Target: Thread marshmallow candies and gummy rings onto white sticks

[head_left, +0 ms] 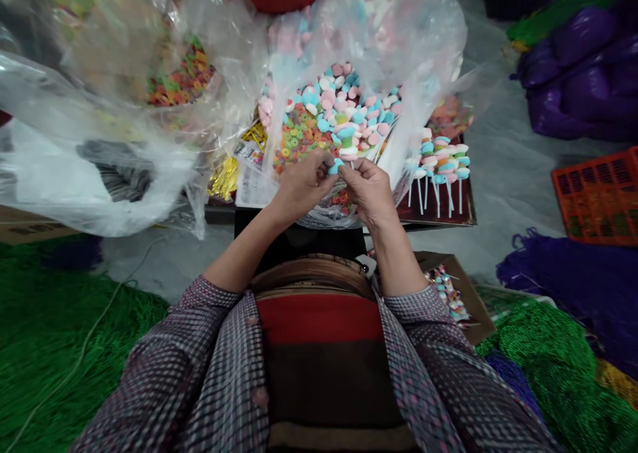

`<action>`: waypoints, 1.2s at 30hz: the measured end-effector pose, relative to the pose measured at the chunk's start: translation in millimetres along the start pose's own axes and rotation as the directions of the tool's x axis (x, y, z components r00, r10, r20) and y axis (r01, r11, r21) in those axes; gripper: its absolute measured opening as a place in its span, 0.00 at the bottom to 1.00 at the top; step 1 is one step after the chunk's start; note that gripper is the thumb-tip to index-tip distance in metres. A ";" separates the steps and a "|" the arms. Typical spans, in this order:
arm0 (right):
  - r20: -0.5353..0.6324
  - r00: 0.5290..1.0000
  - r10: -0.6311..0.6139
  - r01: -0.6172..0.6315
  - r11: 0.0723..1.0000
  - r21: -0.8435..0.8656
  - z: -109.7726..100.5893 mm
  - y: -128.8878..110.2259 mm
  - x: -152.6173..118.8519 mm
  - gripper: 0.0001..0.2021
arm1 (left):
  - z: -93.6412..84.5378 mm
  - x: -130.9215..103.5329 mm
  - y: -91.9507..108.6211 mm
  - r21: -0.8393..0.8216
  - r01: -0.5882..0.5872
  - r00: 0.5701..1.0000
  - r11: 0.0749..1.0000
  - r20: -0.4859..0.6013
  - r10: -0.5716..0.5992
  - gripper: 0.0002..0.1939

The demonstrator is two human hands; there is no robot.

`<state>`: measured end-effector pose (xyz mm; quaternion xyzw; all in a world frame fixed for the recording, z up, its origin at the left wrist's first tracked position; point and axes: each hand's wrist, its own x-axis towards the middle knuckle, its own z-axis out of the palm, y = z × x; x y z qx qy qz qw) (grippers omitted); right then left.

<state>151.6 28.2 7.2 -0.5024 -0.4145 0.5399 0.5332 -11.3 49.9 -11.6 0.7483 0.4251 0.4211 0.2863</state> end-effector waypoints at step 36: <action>0.120 0.993 0.012 0.046 0.884 -0.464 -26.4 2.9 -75.0 0.22 | 11.2 -2.4 -20.4 -0.623 0.375 0.898 0.687 0.061 -0.435 0.18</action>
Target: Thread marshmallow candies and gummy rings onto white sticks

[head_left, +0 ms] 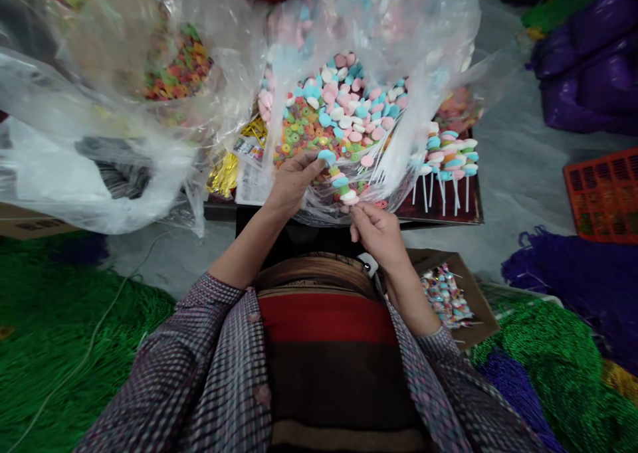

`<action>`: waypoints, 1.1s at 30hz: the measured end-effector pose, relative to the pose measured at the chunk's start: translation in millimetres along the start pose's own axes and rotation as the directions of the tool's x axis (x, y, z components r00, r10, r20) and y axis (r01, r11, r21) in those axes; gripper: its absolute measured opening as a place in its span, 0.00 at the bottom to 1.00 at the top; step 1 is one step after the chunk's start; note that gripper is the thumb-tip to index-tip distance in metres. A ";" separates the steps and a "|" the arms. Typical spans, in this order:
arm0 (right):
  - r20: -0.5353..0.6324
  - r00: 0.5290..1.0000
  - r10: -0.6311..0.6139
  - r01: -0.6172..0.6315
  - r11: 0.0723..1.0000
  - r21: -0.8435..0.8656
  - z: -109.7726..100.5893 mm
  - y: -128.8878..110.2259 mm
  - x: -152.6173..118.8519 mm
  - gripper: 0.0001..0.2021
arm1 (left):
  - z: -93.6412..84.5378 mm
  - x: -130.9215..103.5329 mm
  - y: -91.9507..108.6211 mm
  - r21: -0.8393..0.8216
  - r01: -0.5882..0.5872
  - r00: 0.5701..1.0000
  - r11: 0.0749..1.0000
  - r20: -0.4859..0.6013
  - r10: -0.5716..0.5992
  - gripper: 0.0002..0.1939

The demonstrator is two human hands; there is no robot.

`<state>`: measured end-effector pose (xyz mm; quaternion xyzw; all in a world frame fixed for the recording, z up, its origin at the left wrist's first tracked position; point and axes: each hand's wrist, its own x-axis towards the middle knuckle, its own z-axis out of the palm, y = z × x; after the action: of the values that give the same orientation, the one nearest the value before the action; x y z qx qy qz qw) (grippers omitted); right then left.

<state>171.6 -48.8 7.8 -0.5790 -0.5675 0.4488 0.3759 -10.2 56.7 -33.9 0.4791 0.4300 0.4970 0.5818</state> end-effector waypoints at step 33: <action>-0.046 0.998 0.041 -0.032 0.983 0.183 16.6 -0.8 4.7 0.20 | 2.5 -13.2 20.4 0.550 -0.349 0.894 0.758 -0.045 0.445 0.13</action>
<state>155.5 -45.2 2.9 -0.5633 -0.5040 0.4912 0.4329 -13.0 44.2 -13.1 0.6556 0.4868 0.5111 0.2684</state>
